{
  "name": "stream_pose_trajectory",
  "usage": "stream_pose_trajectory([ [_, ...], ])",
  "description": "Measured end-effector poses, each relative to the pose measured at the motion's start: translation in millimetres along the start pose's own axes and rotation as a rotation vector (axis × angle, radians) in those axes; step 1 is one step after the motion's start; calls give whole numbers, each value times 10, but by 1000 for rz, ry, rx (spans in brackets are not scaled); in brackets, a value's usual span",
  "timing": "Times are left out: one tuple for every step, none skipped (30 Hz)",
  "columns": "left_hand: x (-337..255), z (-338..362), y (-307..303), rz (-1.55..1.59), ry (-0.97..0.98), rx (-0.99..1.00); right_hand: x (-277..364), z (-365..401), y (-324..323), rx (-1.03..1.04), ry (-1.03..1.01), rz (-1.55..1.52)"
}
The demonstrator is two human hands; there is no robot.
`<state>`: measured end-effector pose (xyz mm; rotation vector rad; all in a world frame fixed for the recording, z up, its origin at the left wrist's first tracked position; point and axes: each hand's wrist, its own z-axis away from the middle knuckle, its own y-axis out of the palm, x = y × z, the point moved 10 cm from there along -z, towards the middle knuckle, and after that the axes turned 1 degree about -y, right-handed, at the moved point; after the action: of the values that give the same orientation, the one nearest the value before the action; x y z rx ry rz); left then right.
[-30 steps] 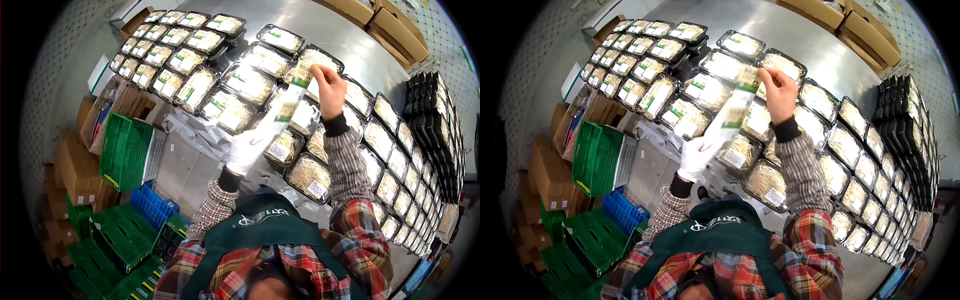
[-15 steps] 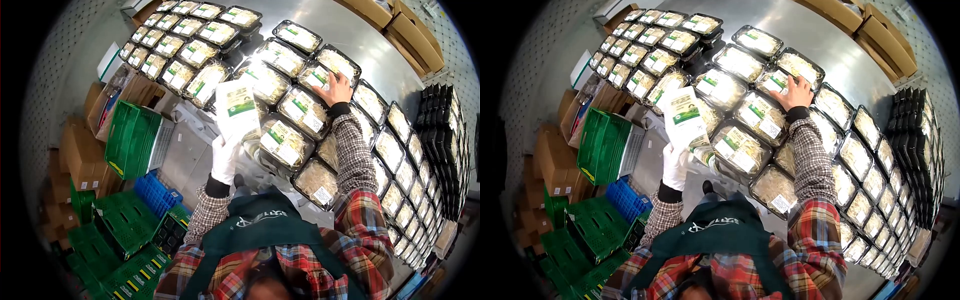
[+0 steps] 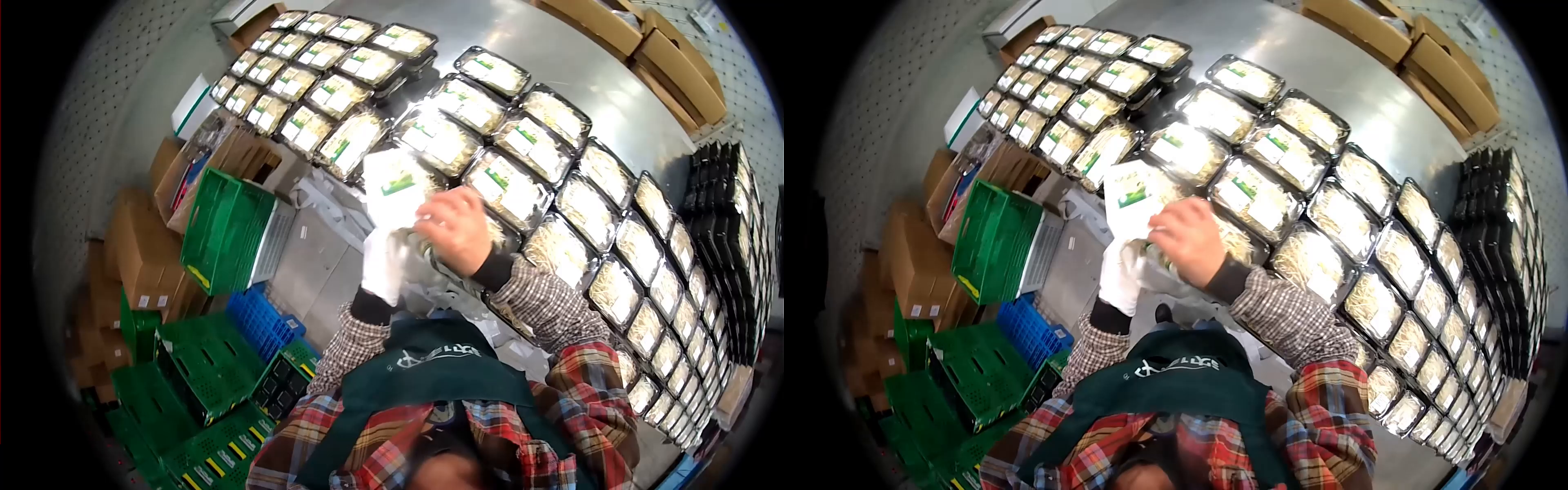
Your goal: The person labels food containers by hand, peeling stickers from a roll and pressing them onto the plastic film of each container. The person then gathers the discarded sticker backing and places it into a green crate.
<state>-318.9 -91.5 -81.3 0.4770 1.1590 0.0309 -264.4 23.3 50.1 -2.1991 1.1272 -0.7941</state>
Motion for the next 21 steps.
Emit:
stream_pose_trajectory([
  [16, 41, -29, 30, -44, 31, 118, 17, 34, 57, -36, 2],
  [31, 85, -58, 60, -88, 61, 255, 49, 22, 96, -75, -27],
  [362, 26, -312, 381, -332, -98, 387, 72, -19, 133, -116, -56],
  [229, -75, -340, 227, -203, 28, 457, 57, -164, 119, -110, -212],
  [120, -91, -335, 75, -73, 150, 387, -18, -444, 18, -107, -245],
  [-97, 12, -498, -39, 77, -26, 204, -33, -509, 25, -26, -224],
  [14, -76, -839, -645, 273, -103, -9, -50, -566, 30, 55, -207],
  [-310, 106, -605, -648, 383, -53, -570, -39, -887, -149, 262, -179],
  [-649, 292, -342, -647, 493, 0, -1273, 66, -1042, -279, 483, -265],
  [-423, 218, -526, -364, 189, -31, -1791, 12, -1286, -261, 544, -85],
  [-131, 279, -678, -79, -113, -62, -2483, 129, -1312, -220, 713, -52],
  [26, 434, -605, -176, -215, 56, -3476, 324, -1214, -150, 740, 59],
  [-27, 499, -457, -328, -146, 73, -3958, 476, -1030, -73, 755, 81],
  [59, 534, -406, -327, -118, 88, -4281, 615, -852, -2, 805, 161],
  [192, 603, -372, -273, -248, 149, -4540, 755, -669, 16, 822, 155],
  [215, 626, -288, -258, -263, 159, -4626, 813, -506, 89, 823, 233],
  [253, 642, -208, -245, -280, 168, -4696, 891, -357, 162, 823, 310],
  [295, 655, -194, -260, -300, 183, -4570, 909, -306, 312, 855, 457],
  [330, 676, -195, -275, -323, 199, -4533, 951, -315, 307, 927, 594],
  [362, 678, -216, -253, -326, 207, -4452, 937, -345, 315, 909, 673],
  [350, 663, -214, -267, -316, 204, -4328, 891, -411, 326, 889, 752],
])
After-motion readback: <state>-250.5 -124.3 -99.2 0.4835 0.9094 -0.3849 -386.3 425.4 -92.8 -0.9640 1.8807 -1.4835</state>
